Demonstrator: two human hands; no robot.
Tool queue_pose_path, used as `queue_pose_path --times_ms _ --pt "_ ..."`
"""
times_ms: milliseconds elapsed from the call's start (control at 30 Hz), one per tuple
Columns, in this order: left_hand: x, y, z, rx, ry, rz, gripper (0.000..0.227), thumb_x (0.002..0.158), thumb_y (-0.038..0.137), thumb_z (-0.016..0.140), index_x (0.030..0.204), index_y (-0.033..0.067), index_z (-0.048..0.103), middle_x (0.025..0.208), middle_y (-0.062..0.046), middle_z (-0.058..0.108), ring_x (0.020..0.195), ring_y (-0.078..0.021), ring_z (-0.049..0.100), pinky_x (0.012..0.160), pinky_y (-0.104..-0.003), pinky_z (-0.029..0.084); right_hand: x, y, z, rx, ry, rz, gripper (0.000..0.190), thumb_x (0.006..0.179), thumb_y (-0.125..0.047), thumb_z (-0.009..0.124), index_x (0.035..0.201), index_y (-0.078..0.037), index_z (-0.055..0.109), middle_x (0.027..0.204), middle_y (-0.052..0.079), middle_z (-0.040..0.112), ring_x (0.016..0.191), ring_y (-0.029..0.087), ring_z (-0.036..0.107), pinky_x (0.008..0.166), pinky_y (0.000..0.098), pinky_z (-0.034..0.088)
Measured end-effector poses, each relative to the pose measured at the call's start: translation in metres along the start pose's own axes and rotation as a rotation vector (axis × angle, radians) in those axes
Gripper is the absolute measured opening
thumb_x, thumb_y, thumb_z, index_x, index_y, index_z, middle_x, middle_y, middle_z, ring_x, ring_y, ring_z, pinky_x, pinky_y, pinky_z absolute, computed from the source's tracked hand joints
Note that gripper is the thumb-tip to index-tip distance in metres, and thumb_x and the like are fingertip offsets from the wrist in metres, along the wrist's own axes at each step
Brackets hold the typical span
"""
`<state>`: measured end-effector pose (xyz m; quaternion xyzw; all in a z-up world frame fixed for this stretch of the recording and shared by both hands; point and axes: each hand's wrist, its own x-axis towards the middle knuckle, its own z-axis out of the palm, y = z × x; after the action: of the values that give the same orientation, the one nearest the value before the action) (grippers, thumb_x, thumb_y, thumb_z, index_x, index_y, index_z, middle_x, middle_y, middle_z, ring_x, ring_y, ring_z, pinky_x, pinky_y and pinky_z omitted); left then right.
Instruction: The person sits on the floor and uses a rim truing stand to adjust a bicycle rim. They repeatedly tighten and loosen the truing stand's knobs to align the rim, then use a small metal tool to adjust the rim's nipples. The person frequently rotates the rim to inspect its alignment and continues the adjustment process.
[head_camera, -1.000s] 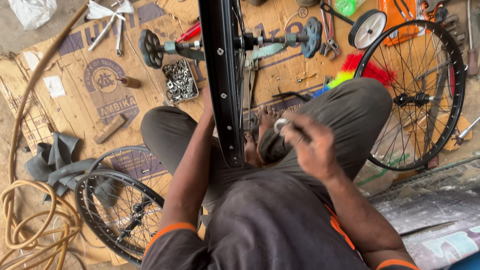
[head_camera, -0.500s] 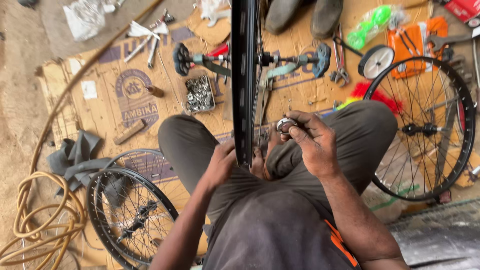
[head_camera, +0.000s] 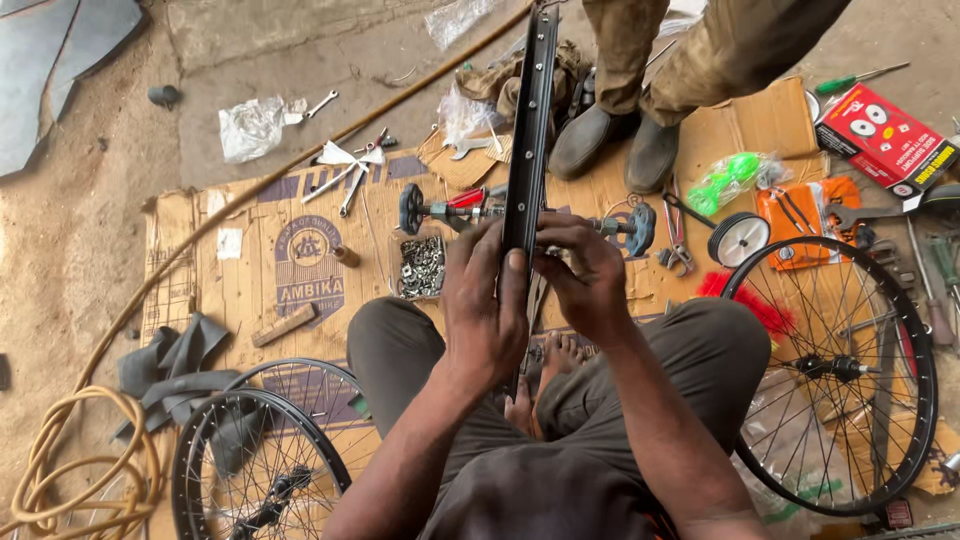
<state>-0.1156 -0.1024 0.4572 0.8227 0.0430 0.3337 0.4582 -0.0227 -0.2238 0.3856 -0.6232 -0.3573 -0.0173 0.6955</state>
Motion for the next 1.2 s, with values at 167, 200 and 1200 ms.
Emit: queue_pose_path --times_ms 167,200,1200 --pt "0.023 -0.001 0.000 0.073 -0.037 0.026 0.040 0.108 0.009 0.052 0.146 -0.0045 0.049 0.150 -0.027 0.052 0.138 -0.0420 0.051 0.118 -0.048 0.040 0.002 0.037 -0.007 0.311 -0.031 0.232 0.021 0.103 0.004 0.066 0.124 0.002 0.064 0.120 0.008 0.067 0.107 0.012 0.061 0.091 0.0280 0.052" --pt "0.027 0.000 0.002 0.071 -0.038 0.017 0.041 0.108 0.010 0.053 0.146 -0.0046 0.049 0.148 -0.026 0.054 0.137 -0.0414 0.052 0.117 -0.048 0.041 0.006 0.041 -0.011 0.360 -0.033 0.269 0.024 0.102 0.004 0.064 0.126 0.003 0.064 0.120 0.008 0.068 0.108 0.013 0.062 0.093 0.0287 0.053" --pt "0.053 -0.001 0.009 -0.068 0.116 -0.024 0.027 0.114 0.013 0.048 0.137 0.0015 0.059 0.129 -0.017 0.068 0.123 -0.0284 0.066 0.106 -0.038 0.051 0.050 0.015 -0.002 0.199 -0.032 0.099 0.017 0.097 -0.001 0.071 0.112 0.001 0.065 0.122 0.008 0.066 0.105 0.013 0.068 0.087 0.0271 0.059"
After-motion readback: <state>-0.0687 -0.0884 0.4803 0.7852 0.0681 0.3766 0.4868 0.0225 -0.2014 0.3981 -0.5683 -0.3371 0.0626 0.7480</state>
